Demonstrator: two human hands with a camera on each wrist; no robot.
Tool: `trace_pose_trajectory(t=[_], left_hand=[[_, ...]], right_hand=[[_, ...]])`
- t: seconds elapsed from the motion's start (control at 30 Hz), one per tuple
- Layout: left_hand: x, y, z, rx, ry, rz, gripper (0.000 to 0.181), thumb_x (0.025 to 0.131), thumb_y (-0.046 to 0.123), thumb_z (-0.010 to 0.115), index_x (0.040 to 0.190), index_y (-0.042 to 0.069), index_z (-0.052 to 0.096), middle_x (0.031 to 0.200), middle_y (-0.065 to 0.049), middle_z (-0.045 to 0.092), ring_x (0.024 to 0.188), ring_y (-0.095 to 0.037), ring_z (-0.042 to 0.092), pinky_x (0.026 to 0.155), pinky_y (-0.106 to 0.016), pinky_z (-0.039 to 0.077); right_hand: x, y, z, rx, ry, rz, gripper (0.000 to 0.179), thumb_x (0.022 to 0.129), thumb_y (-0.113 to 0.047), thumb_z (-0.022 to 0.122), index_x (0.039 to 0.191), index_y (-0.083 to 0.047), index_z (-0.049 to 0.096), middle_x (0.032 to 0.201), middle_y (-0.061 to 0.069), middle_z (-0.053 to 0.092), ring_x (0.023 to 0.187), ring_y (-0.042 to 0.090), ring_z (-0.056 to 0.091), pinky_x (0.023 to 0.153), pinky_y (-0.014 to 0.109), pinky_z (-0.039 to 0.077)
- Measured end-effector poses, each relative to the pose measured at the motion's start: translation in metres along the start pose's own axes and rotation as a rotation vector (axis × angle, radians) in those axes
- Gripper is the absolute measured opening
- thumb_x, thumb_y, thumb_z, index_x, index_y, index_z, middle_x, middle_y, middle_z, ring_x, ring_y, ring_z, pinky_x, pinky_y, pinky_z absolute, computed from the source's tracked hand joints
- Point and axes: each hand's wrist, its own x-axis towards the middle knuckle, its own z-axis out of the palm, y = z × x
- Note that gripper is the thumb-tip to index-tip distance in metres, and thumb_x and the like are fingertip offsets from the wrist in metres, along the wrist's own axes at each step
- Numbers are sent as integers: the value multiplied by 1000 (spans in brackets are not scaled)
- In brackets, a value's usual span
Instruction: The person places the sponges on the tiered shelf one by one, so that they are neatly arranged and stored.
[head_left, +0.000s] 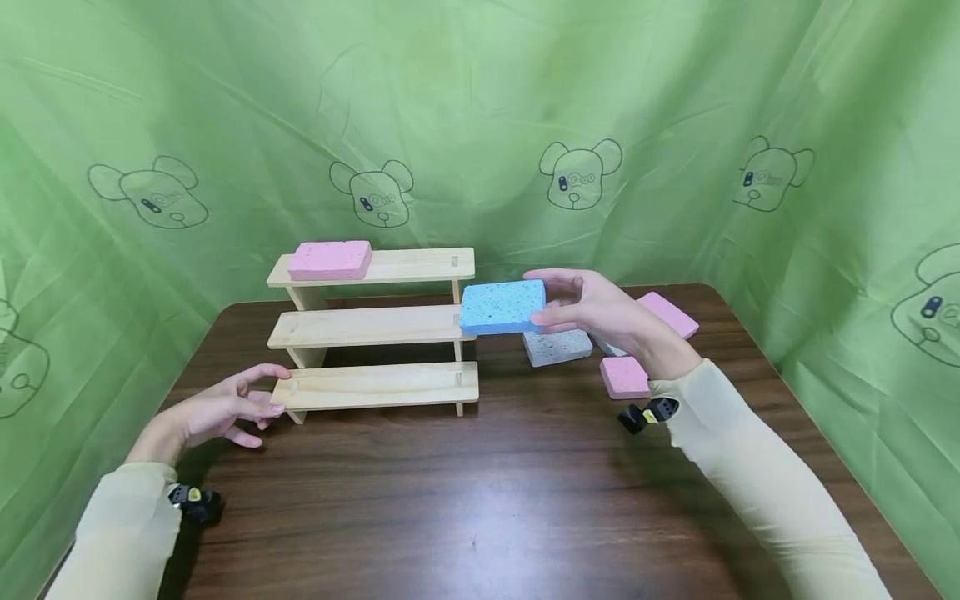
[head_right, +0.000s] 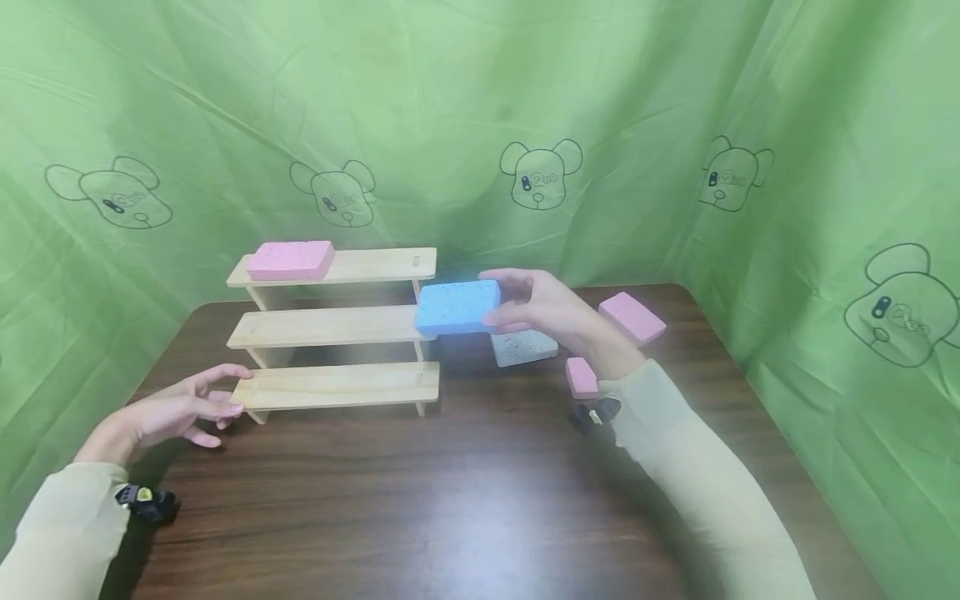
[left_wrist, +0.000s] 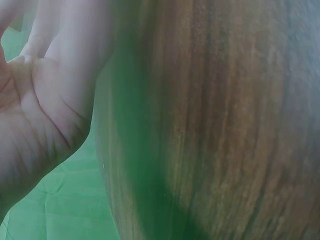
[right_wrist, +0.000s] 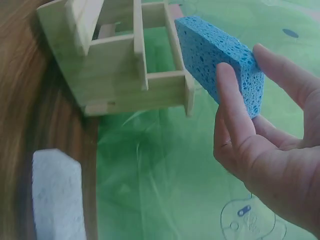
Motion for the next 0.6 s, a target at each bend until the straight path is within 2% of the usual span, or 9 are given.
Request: trace_pose_trajectory(t=[0.23, 0.43, 0.6], left_hand=[[1, 2, 0, -5, -2, 2, 49, 100, 5, 59, 139, 26, 36, 106, -13, 63, 83, -18, 60, 76, -59, 58], [0, 3, -1, -5, -4, -3, 50, 101, 6, 58, 140, 27, 36, 108, -15, 62, 84, -20, 59, 78, -60, 57], [0, 2, 1, -2, -9, -8, 51, 101, 6, 59, 141, 25, 34, 106, -15, 62, 82, -19, 59, 77, -60, 58]], right_hand=[[15, -22, 16, 42, 19, -55, 71, 85, -2, 80, 149, -13, 49, 148, 11, 46, 110, 34, 65, 97, 44, 54], [42, -38, 26, 146, 57, -91, 70, 86, 5, 78, 148, -10, 50, 150, 12, 41, 109, 33, 65, 96, 41, 54], [60, -41, 32, 177, 54, -111, 68, 86, 3, 78, 147, -10, 51, 148, 12, 43, 108, 31, 65, 95, 41, 55]])
